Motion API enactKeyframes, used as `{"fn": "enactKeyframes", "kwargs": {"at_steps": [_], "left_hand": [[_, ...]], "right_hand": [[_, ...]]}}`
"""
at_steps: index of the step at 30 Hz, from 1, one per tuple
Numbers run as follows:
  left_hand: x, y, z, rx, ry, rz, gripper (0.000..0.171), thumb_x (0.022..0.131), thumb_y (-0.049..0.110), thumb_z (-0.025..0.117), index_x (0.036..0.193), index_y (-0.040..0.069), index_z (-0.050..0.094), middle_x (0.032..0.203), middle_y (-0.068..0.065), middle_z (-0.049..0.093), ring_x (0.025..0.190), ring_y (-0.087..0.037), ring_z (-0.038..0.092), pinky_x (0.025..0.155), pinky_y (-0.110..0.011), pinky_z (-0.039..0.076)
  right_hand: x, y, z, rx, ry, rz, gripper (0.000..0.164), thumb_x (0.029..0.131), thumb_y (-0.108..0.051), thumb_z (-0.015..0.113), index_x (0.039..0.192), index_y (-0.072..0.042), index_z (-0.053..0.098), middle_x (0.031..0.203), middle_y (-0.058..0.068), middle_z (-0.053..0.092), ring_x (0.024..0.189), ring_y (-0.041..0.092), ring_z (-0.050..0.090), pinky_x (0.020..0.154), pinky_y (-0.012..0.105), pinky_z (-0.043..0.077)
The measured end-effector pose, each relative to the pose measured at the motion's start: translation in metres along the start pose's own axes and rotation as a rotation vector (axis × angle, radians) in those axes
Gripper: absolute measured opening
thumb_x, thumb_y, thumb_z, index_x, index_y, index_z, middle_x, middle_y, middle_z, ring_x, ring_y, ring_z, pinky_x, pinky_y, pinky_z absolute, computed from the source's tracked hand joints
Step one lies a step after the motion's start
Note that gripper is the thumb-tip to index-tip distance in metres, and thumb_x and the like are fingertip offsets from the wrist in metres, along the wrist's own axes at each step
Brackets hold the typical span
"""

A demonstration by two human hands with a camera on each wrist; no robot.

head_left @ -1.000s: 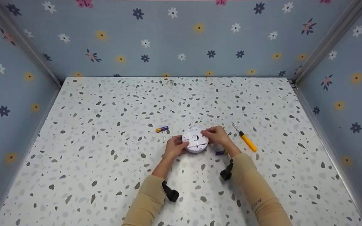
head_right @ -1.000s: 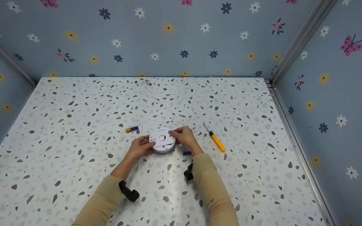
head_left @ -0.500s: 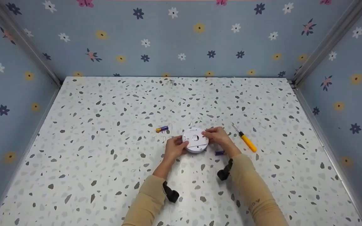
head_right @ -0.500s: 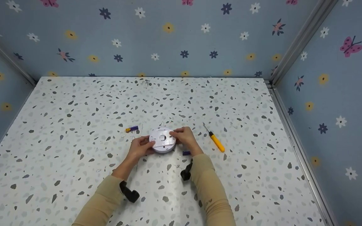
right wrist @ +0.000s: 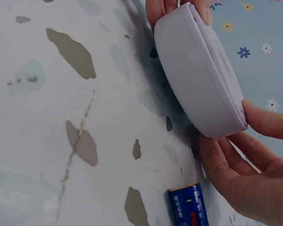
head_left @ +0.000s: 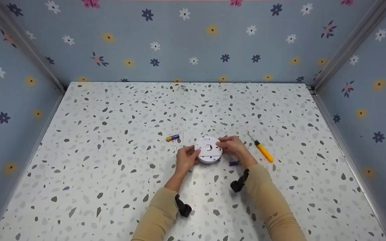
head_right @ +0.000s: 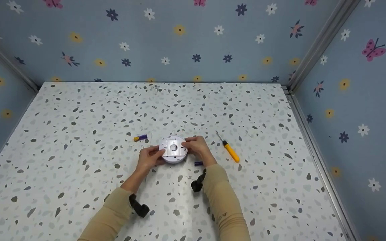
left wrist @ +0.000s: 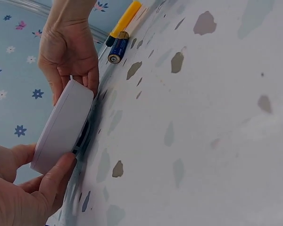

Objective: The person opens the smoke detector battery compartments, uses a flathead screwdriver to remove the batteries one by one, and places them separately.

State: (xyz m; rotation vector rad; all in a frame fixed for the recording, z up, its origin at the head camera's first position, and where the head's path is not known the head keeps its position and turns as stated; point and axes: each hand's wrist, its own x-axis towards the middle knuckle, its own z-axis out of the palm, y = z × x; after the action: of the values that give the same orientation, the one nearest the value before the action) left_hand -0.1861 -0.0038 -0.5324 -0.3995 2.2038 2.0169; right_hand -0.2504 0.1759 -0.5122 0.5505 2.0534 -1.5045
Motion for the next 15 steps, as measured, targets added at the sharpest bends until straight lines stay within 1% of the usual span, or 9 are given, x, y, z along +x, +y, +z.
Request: {"fn": "enactKeyframes", "kwargs": {"at_steps": [2,4,7,12,15], "left_hand": [[0.001,0.000,0.000,-0.003,-0.004,-0.009,0.039,0.083,0.011,0.061,0.116,-0.008,0.052,0.099,-0.019,0.061,0.080,-0.022,0.062,0.062,-0.027,0.054],[0.001,0.000,-0.001,0.000,-0.007,-0.027,0.040,0.083,0.012,0.062,0.117,-0.007,0.052,0.100,-0.018,0.061,0.081,-0.022,0.062,0.062,-0.027,0.053],[0.002,0.001,-0.001,0.011,-0.015,-0.046,0.041,0.084,0.013,0.061,0.119,-0.005,0.051,0.102,-0.017,0.060,0.083,-0.021,0.061,0.064,-0.026,0.053],[0.002,0.005,-0.001,0.030,-0.024,-0.052,0.043,0.084,0.014,0.060,0.121,-0.005,0.049,0.105,-0.017,0.058,0.083,-0.020,0.060,0.066,-0.027,0.053],[0.002,0.007,-0.001,0.046,-0.025,-0.061,0.043,0.084,0.014,0.059,0.122,-0.005,0.048,0.106,-0.017,0.058,0.084,-0.021,0.060,0.067,-0.027,0.053]], "right_hand": [[0.000,0.001,0.001,0.010,0.013,0.001,0.046,0.079,-0.014,0.067,0.121,-0.005,0.052,0.114,0.012,0.055,0.093,0.021,0.058,0.084,0.029,0.046],[0.001,0.003,0.001,0.015,0.012,-0.016,0.046,0.079,-0.015,0.067,0.121,-0.004,0.052,0.114,0.012,0.055,0.094,0.021,0.057,0.083,0.029,0.047],[-0.001,0.007,0.002,0.010,-0.013,-0.076,0.046,0.081,-0.015,0.065,0.122,-0.001,0.050,0.115,0.015,0.054,0.096,0.023,0.057,0.082,0.029,0.047],[-0.003,0.011,0.001,-0.045,-0.034,-0.151,0.048,0.083,-0.018,0.062,0.124,0.001,0.047,0.117,0.016,0.053,0.098,0.024,0.056,0.083,0.030,0.047],[-0.005,0.012,-0.001,-0.078,-0.028,-0.162,0.049,0.084,-0.020,0.062,0.125,0.001,0.046,0.118,0.016,0.053,0.097,0.023,0.057,0.083,0.030,0.047]]}}
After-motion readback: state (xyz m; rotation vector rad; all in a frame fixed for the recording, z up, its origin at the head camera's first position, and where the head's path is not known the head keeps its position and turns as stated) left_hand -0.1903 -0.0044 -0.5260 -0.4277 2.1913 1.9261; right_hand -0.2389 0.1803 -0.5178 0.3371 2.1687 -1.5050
